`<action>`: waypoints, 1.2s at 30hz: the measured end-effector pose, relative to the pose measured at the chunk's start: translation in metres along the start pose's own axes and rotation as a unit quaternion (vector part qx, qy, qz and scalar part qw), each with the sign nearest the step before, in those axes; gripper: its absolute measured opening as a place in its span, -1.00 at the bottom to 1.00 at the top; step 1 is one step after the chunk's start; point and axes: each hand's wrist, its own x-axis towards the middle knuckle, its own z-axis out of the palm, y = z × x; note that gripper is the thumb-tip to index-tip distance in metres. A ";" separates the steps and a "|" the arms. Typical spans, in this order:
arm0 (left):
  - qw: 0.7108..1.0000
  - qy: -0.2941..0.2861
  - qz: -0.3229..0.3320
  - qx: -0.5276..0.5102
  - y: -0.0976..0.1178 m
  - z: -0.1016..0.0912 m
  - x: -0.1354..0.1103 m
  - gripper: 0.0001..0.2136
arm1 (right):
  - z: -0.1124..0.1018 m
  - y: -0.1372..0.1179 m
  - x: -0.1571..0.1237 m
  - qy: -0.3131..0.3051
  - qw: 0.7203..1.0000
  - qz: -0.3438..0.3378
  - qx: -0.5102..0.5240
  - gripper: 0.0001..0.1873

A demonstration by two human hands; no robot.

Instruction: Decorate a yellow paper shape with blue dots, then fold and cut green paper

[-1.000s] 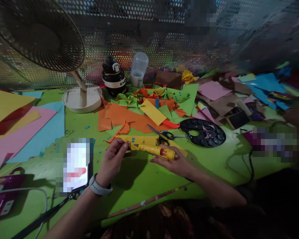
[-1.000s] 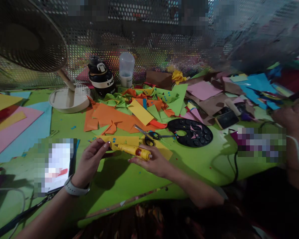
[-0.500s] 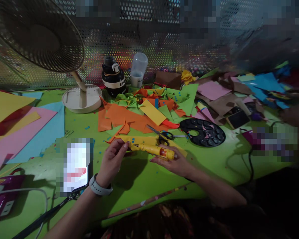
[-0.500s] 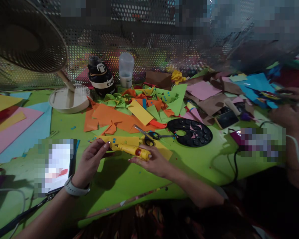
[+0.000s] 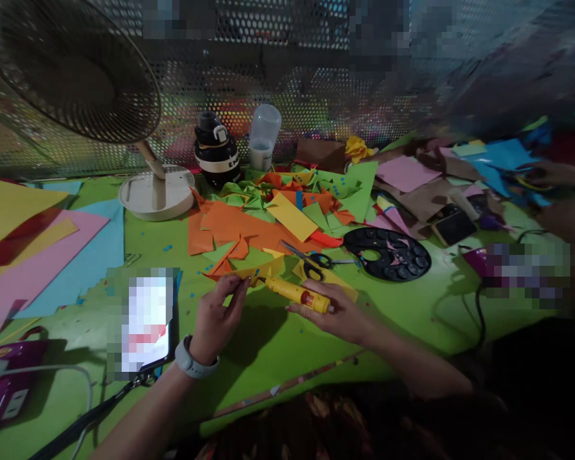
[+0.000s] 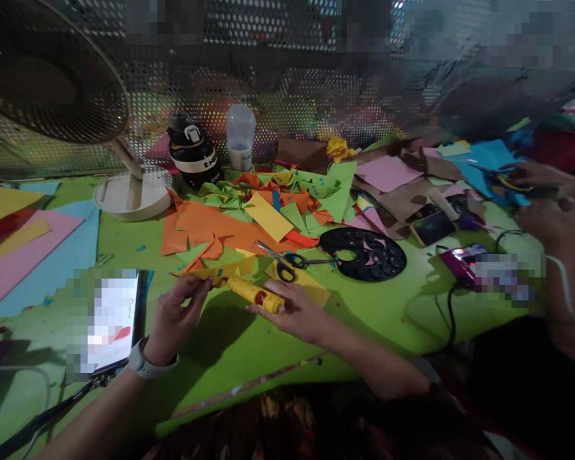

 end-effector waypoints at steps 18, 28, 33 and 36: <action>0.896 0.135 -0.242 -0.347 0.002 -0.006 0.020 -0.79 | -0.094 0.128 -0.069 0.191 0.879 0.169 -0.403 -0.34; 0.880 0.150 -0.259 -0.368 -0.005 -0.009 0.023 -0.80 | -0.043 0.030 -0.029 0.069 0.910 0.001 -0.410 -0.29; 0.879 0.152 -0.258 -0.370 -0.007 -0.012 0.024 -0.81 | -0.030 0.029 -0.003 0.085 0.887 0.047 -0.451 -0.26; 0.875 0.164 -0.259 -0.376 -0.005 -0.012 0.026 -0.80 | -0.037 0.036 0.003 0.078 0.889 0.050 -0.449 -0.25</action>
